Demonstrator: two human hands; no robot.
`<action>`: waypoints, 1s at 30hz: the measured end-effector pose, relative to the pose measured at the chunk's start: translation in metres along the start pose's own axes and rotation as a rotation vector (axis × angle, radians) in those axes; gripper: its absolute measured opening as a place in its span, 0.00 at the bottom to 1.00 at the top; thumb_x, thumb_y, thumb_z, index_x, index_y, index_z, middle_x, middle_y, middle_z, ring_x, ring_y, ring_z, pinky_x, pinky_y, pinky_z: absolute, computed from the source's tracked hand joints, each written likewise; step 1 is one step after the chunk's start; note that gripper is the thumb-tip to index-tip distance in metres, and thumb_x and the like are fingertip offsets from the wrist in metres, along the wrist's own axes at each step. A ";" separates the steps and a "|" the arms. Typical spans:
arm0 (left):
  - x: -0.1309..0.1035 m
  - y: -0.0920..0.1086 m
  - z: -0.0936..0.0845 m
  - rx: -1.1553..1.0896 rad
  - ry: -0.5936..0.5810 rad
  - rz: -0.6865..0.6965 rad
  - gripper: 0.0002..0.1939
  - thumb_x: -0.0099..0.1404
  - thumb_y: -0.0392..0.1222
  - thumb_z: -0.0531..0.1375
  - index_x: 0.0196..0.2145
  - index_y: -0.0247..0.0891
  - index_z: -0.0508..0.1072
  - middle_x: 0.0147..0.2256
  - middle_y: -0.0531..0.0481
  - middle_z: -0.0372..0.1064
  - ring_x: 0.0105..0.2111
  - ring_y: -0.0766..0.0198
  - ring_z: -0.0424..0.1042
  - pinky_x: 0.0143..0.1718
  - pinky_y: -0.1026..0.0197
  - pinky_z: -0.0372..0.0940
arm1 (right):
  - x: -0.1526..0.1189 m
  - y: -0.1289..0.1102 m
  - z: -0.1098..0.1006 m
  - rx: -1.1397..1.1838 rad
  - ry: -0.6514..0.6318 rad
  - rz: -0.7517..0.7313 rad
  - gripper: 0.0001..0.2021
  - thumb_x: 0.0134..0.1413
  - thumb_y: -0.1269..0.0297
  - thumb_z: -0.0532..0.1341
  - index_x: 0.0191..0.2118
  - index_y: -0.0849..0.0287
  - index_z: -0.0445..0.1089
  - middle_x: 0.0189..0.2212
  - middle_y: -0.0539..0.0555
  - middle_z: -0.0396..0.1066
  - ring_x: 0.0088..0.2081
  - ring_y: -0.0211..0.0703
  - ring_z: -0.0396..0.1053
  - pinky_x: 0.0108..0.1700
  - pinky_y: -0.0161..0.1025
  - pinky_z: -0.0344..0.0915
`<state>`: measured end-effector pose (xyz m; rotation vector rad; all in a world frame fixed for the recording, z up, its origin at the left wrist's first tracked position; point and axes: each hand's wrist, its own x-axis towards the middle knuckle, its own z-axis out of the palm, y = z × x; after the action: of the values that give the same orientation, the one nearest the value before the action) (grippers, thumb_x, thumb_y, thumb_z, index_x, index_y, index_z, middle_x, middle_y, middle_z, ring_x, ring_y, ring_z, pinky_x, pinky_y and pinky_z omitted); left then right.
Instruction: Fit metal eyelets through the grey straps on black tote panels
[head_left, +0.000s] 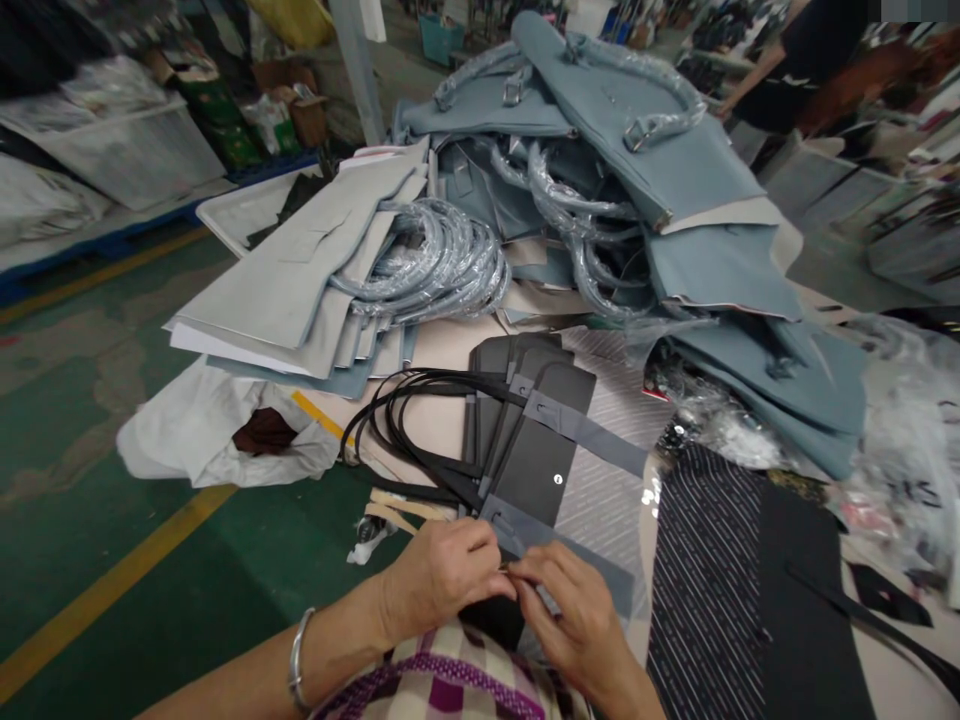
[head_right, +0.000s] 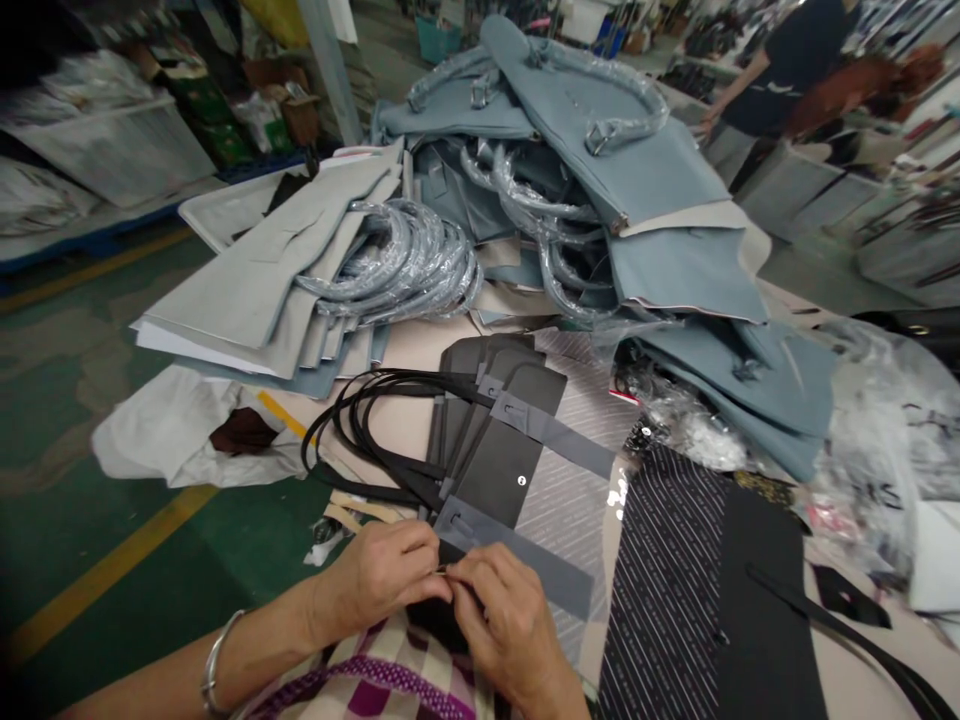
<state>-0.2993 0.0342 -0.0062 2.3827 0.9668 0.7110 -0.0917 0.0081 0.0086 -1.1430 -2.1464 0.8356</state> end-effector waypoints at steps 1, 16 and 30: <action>0.000 0.000 0.001 -0.025 -0.005 -0.033 0.17 0.72 0.51 0.52 0.31 0.37 0.66 0.28 0.53 0.63 0.27 0.65 0.64 0.27 0.62 0.57 | 0.001 0.001 0.001 -0.029 -0.003 -0.019 0.10 0.59 0.78 0.56 0.43 0.59 0.67 0.33 0.53 0.70 0.35 0.41 0.67 0.37 0.39 0.65; 0.010 0.004 0.015 -0.329 0.100 -0.150 0.10 0.71 0.36 0.53 0.32 0.35 0.68 0.26 0.52 0.66 0.26 0.67 0.64 0.28 0.64 0.56 | 0.006 0.076 0.012 0.356 0.372 0.877 0.19 0.52 0.49 0.62 0.35 0.64 0.76 0.22 0.54 0.73 0.23 0.43 0.70 0.27 0.39 0.68; -0.028 -0.012 0.018 -0.477 0.000 -0.565 0.07 0.67 0.35 0.58 0.29 0.37 0.71 0.27 0.55 0.68 0.29 0.69 0.68 0.33 0.67 0.58 | 0.023 0.143 0.012 0.066 0.133 0.890 0.16 0.49 0.51 0.60 0.37 0.57 0.76 0.25 0.51 0.73 0.27 0.45 0.70 0.34 0.41 0.64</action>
<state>-0.3112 0.0177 -0.0349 1.5946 1.2320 0.6279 -0.0387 0.0877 -0.1012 -2.0854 -1.4365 1.1272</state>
